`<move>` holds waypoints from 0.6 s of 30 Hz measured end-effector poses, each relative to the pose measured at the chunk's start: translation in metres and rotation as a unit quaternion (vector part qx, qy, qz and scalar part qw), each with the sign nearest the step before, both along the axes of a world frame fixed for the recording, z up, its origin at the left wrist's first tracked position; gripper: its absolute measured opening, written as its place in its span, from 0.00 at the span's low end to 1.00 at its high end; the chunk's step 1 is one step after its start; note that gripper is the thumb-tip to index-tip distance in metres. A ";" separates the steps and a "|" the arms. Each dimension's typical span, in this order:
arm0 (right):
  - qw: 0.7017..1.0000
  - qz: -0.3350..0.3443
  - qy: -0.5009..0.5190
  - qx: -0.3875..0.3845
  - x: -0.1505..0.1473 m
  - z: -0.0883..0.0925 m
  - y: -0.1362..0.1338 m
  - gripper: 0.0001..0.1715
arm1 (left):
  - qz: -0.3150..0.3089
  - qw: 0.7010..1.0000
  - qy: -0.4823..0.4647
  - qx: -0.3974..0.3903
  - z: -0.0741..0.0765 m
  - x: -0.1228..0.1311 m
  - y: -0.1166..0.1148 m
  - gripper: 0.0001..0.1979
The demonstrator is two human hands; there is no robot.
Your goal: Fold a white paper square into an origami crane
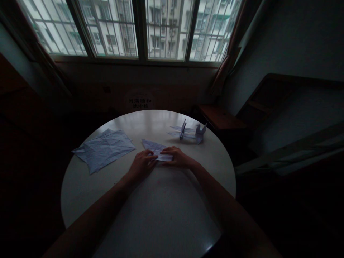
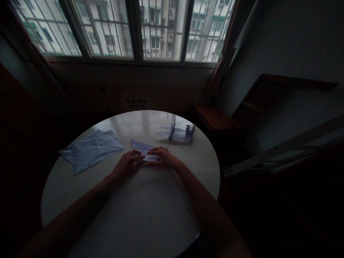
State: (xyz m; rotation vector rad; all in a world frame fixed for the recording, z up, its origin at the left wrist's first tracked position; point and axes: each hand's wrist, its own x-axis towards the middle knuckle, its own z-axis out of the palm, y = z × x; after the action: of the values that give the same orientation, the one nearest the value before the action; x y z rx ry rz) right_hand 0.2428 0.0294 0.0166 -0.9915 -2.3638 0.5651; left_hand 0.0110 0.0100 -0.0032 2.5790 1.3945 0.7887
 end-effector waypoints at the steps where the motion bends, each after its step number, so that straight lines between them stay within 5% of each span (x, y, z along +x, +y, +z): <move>1: 1.000 0.000 -0.009 -0.005 0.000 0.000 0.000 0.32 | 0.001 1.000 -0.002 0.000 0.000 0.000 0.000 0.11; 4: 1.000 -0.001 -0.020 -0.006 0.001 -0.002 0.002 0.33 | -0.004 1.000 -0.003 -0.003 0.000 -0.001 0.001 0.12; 8: 1.000 -0.012 0.001 0.009 0.002 -0.011 0.010 0.18 | -0.007 1.000 -0.010 -0.007 0.000 -0.001 0.001 0.12; 18: 0.999 -0.035 0.009 -0.005 0.003 -0.012 0.012 0.18 | -0.005 1.000 -0.017 0.004 0.000 0.000 -0.001 0.08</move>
State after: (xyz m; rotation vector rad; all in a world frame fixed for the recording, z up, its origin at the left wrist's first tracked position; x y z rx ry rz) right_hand 0.2457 0.0411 0.0050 -1.0656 -2.3033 0.5560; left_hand 0.0109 0.0093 -0.0027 2.5628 1.3715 0.8349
